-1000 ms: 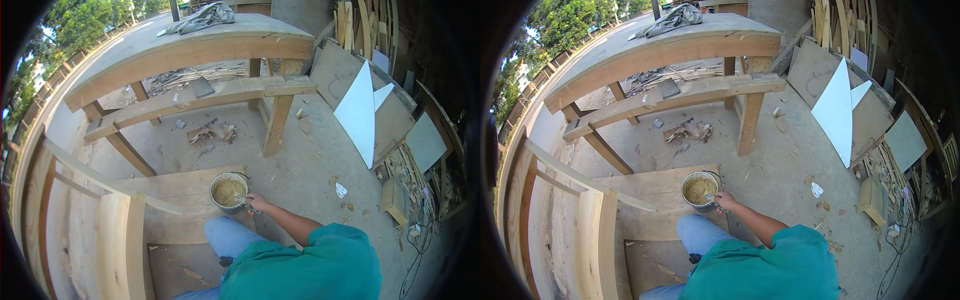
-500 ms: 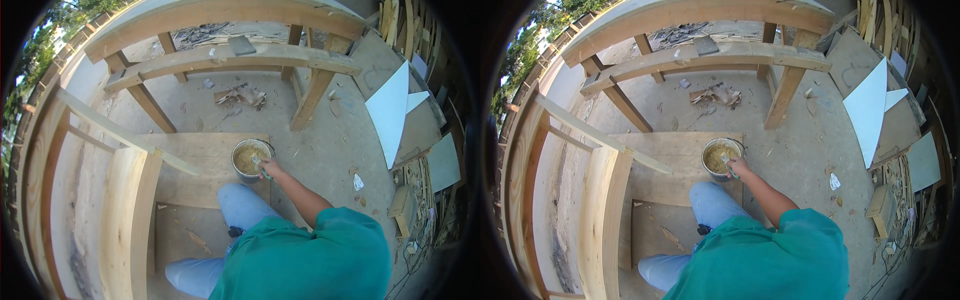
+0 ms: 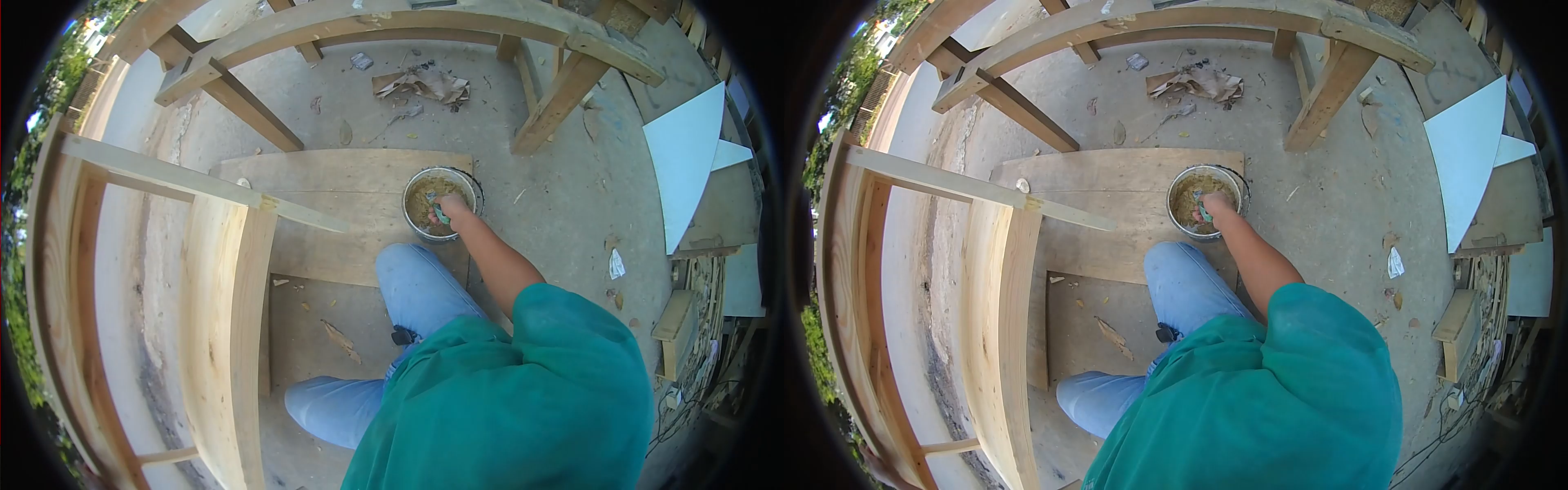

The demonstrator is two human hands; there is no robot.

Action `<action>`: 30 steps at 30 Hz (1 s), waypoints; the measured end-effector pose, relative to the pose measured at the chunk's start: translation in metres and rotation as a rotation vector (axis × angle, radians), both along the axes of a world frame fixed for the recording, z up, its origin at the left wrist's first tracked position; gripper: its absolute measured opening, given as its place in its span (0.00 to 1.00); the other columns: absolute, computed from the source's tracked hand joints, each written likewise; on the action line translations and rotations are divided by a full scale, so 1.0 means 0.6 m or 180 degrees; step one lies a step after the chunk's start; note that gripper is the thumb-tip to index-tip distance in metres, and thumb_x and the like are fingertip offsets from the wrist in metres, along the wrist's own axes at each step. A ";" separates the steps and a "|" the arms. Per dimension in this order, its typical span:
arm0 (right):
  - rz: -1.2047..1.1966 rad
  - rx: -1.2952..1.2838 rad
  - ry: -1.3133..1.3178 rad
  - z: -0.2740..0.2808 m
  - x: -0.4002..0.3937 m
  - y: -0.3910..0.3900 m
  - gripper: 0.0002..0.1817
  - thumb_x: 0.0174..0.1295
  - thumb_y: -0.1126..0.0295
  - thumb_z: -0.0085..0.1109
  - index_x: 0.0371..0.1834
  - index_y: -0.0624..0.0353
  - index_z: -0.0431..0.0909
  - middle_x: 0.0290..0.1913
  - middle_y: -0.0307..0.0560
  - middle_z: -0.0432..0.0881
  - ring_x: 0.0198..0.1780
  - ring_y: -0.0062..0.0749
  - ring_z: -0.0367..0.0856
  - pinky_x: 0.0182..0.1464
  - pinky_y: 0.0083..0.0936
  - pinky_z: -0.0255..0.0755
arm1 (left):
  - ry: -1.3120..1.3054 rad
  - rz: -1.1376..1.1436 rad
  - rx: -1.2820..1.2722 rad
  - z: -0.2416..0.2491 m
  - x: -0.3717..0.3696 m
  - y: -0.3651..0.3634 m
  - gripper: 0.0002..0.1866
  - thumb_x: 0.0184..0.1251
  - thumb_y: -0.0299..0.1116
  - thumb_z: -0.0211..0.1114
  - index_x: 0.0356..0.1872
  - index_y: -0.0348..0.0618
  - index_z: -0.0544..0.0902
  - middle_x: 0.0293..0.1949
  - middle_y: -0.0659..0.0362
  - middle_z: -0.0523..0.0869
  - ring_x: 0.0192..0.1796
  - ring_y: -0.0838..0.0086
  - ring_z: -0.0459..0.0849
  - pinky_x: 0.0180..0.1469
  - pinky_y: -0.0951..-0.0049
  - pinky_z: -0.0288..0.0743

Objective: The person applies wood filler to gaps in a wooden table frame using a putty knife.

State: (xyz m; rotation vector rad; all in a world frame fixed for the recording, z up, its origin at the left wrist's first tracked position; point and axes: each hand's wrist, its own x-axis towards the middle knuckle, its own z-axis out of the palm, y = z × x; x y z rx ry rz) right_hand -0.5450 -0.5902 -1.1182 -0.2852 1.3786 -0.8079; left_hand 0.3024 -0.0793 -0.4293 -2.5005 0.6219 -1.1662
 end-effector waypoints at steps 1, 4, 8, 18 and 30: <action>-0.0037 0.0016 0.0022 -0.009 0.004 -0.004 0.09 0.71 0.72 0.51 0.42 0.70 0.75 0.29 0.54 0.79 0.22 0.40 0.81 0.18 0.32 0.74 | -0.0002 0.0024 0.0052 0.000 -0.008 0.002 0.31 0.72 0.49 0.58 0.72 0.52 0.64 0.68 0.57 0.71 0.59 0.65 0.80 0.54 0.62 0.84; -0.0100 0.0046 0.0006 -0.029 0.009 -0.021 0.10 0.70 0.72 0.51 0.40 0.71 0.75 0.28 0.55 0.79 0.21 0.41 0.81 0.16 0.33 0.73 | -0.0003 0.0120 0.0257 -0.009 -0.026 -0.001 0.33 0.73 0.49 0.57 0.74 0.51 0.61 0.70 0.57 0.69 0.61 0.64 0.78 0.56 0.61 0.84; -0.0180 0.0088 0.0033 -0.042 0.014 -0.035 0.10 0.70 0.72 0.50 0.40 0.71 0.74 0.28 0.56 0.79 0.20 0.41 0.80 0.16 0.34 0.72 | -0.0566 0.1057 0.1576 -0.016 -0.056 -0.008 0.35 0.73 0.51 0.57 0.76 0.51 0.58 0.74 0.58 0.62 0.65 0.64 0.75 0.60 0.62 0.82; 0.0306 -0.0049 0.0241 -0.029 0.015 -0.044 0.08 0.71 0.72 0.50 0.43 0.67 0.75 0.28 0.50 0.79 0.22 0.33 0.78 0.19 0.29 0.69 | -0.1100 0.2033 0.2624 -0.012 0.030 0.028 0.41 0.70 0.58 0.58 0.79 0.57 0.53 0.81 0.61 0.46 0.76 0.62 0.61 0.73 0.63 0.66; 0.0891 -0.0735 0.0118 0.021 -0.019 0.031 0.09 0.74 0.67 0.48 0.51 0.57 0.74 0.33 0.43 0.83 0.22 0.27 0.78 0.21 0.24 0.73 | 0.0841 -0.1034 -0.2105 -0.069 -0.228 -0.081 0.26 0.73 0.54 0.52 0.31 0.43 0.88 0.31 0.54 0.88 0.36 0.65 0.86 0.44 0.65 0.75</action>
